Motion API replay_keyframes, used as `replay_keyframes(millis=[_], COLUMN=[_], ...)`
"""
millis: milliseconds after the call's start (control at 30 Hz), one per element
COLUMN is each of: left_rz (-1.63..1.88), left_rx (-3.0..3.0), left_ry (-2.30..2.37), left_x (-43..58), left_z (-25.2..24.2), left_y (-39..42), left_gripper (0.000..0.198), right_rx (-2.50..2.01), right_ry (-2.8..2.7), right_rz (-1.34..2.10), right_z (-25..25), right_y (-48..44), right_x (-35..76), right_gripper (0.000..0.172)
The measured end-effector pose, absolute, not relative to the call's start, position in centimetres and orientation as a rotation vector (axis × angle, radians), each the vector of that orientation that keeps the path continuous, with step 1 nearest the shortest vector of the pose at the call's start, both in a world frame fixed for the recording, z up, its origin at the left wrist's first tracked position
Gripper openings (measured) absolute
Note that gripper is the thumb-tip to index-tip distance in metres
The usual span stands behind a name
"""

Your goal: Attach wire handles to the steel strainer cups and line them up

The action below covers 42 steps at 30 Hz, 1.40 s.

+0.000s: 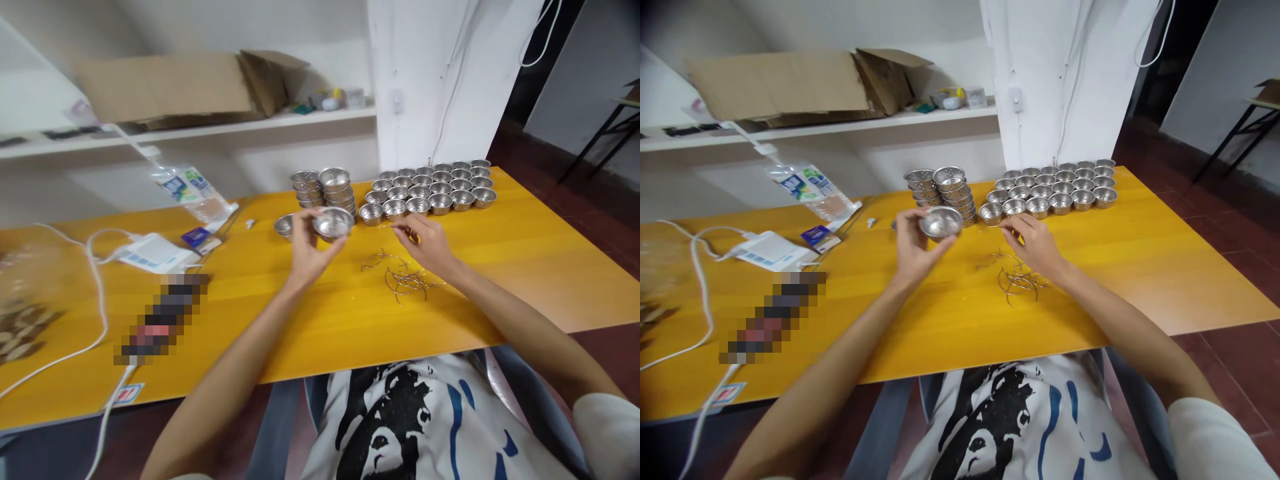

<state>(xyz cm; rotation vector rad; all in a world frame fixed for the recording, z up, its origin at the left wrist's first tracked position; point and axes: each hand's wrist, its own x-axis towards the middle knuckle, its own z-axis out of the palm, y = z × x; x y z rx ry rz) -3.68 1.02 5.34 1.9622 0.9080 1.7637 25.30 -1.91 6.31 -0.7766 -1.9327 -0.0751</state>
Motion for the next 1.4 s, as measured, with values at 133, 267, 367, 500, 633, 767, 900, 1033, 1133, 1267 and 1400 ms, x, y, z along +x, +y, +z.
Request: replay_keyframes(millis=[133,267,367,500,633,767,900,1033,1133,1267,1400], left_rz=[1.527,1.498,1.477,1.480,1.478,1.453,1.458,1.437,1.420,1.428,1.445], left_rx=[1.971,1.978,1.973,1.970,1.966,1.975,1.978,1.974,1.969,1.941,1.921], left_ry=[0.745,0.752,0.752,0.756,0.772,0.796,0.807,0.797,0.800,0.797,0.790], left_x=[0.8,1.5,1.4,1.8,2.0,1.8,1.8,2.0,2.1,2.1,2.0], left_z=[4.0,3.8,4.0,4.2,4.3,4.3,4.3,4.3,4.1,3.9,3.9], left_y=[-2.0,-3.5,-4.0,-4.5,-4.7,-4.6,-4.6,-4.8,-4.8,-4.7,-4.5], left_gripper=[0.074,0.078,0.080,0.079,0.078,0.075,0.074,0.074,0.075,0.074,0.074], right_rx=[-0.704,-0.740,-0.716,-0.720,-0.722,-0.654,-0.645,-0.720,-0.743,-0.764,-0.735], right_ry=[-1.871,-1.950,-1.951,-1.906,-1.858,-1.836,-1.795,-1.813,-1.836,-1.846,-1.834], right_rz=[-0.097,-0.076,-0.091,-0.162,-0.175,-0.189,-0.221,-0.130,-0.092,-0.137,-0.167], right_z=[6.9,6.7,6.3,6.3,6.4,6.3,6.3,6.1,5.9,5.8,5.8], right_y=[-3.0,-3.3,-3.3,-3.4,-3.6,-3.7,-3.9,-3.9,-3.8,-3.9,-4.0], right_x=[24.6,24.3,24.1,23.9,23.9,23.6,23.3,23.3,23.3,23.3,23.2], right_gripper=[0.019,0.024,0.026,0.025,0.019,0.017,0.017,0.020,0.021,0.023,0.023])
